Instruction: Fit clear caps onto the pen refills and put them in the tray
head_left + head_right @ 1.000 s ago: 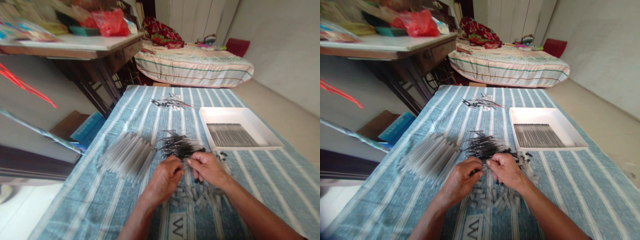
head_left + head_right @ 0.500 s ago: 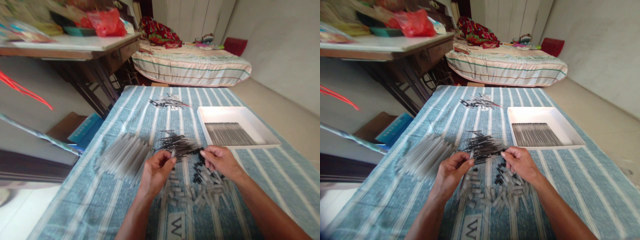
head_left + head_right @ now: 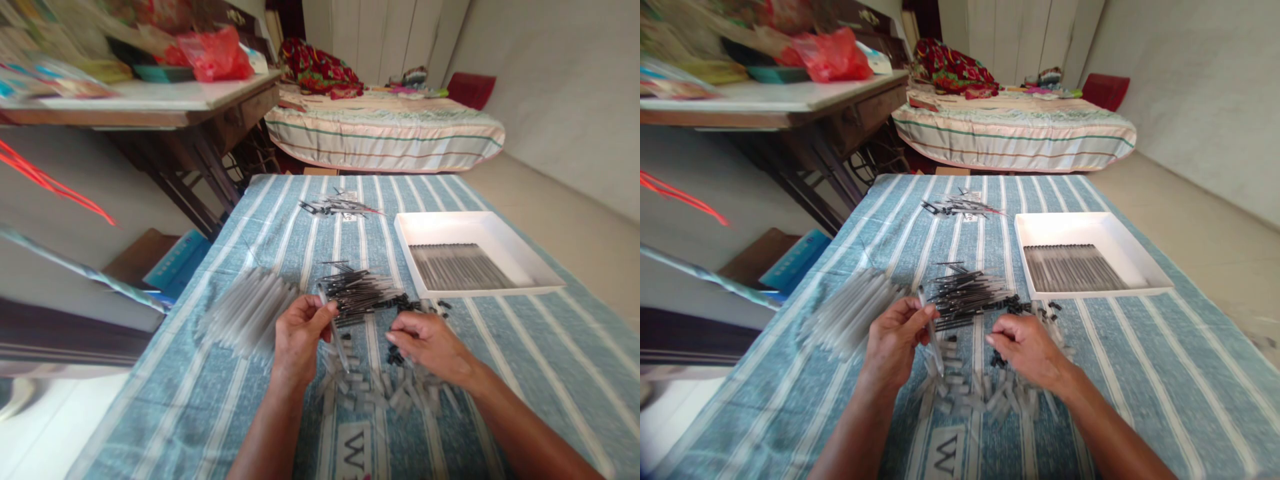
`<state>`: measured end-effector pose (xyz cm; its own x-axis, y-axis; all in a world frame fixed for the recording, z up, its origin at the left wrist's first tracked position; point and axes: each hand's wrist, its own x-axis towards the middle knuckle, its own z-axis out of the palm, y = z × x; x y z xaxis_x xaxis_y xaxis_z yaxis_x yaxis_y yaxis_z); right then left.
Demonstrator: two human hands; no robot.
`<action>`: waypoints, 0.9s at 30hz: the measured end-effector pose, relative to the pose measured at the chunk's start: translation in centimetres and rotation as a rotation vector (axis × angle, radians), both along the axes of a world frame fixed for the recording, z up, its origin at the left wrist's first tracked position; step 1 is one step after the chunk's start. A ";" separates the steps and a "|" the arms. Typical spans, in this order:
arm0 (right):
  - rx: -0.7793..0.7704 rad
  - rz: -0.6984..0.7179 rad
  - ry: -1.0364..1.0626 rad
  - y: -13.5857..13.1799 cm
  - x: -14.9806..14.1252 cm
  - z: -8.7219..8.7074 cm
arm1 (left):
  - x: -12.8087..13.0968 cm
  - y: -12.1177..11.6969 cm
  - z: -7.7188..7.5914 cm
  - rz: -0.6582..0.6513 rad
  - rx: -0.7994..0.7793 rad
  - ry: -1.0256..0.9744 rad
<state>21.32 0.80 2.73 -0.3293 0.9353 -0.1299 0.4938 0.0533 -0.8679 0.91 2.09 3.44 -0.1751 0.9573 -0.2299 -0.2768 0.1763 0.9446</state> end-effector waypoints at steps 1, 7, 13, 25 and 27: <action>0.014 -0.001 -0.012 0.0 0.2 -0.1 | 0.0 0.0 0.0 0.009 0.001 -0.009; 0.057 -0.010 -0.094 -0.1 1.0 -0.2 | -0.2 0.1 -0.1 0.054 0.028 -0.045; 0.062 -0.013 -0.115 0.0 1.7 -0.4 | -0.1 0.2 0.0 0.105 0.011 -0.049; 0.052 0.003 -0.198 -0.3 2.5 -0.2 | 0.0 0.4 -0.1 0.119 0.036 -0.071; 0.048 0.019 -0.244 -0.4 2.5 -0.3 | 0.0 0.4 -0.2 0.117 0.040 -0.069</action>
